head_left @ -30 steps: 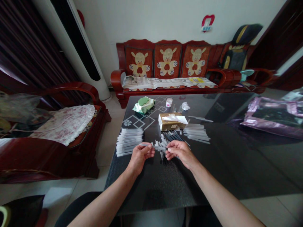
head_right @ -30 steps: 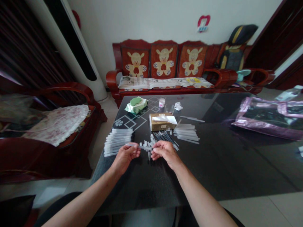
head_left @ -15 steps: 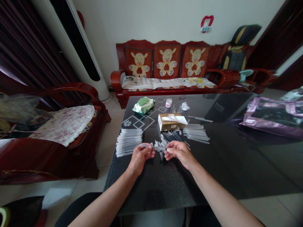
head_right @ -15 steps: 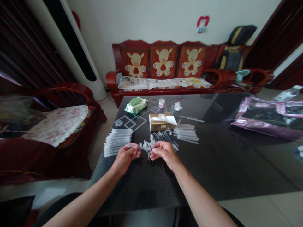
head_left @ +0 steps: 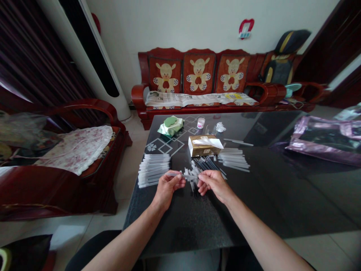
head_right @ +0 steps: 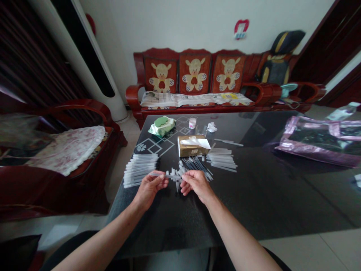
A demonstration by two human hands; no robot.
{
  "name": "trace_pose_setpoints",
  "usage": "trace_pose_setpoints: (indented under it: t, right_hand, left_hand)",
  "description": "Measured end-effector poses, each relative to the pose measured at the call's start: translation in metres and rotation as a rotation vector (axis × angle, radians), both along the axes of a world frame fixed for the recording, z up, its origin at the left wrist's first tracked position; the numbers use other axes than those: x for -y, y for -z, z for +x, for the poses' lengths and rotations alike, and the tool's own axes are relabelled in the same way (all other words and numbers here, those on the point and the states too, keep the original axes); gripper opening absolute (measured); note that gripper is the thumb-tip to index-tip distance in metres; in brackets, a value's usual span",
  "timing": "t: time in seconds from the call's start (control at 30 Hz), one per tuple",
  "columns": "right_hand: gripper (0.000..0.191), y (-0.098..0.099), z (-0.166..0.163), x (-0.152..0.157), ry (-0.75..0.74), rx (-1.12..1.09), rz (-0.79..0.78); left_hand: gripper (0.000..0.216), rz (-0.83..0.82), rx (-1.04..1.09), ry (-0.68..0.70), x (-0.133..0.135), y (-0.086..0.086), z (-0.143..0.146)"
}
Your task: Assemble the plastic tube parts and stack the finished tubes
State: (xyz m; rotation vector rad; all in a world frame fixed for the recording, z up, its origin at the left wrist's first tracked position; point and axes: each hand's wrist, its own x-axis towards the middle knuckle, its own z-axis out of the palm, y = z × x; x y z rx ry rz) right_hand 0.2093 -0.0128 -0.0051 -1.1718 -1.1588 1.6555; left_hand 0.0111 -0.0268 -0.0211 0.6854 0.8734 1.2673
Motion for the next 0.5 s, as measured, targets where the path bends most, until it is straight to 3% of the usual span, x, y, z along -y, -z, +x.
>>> trace_pose_setpoints:
  t: [0.3, 0.5]
  right_hand:
    - [0.034, -0.0044, 0.0039, 0.0009, -0.086, 0.067, 0.003]
    - [0.044, 0.0003, 0.0037, 0.0012, -0.109, 0.154, -0.026]
  left_hand:
    - [0.027, -0.017, -0.02, -0.011, 0.0003, -0.003, 0.0004]
    - [0.029, -0.022, -0.019, -0.003, 0.0009, -0.0039, 0.0017]
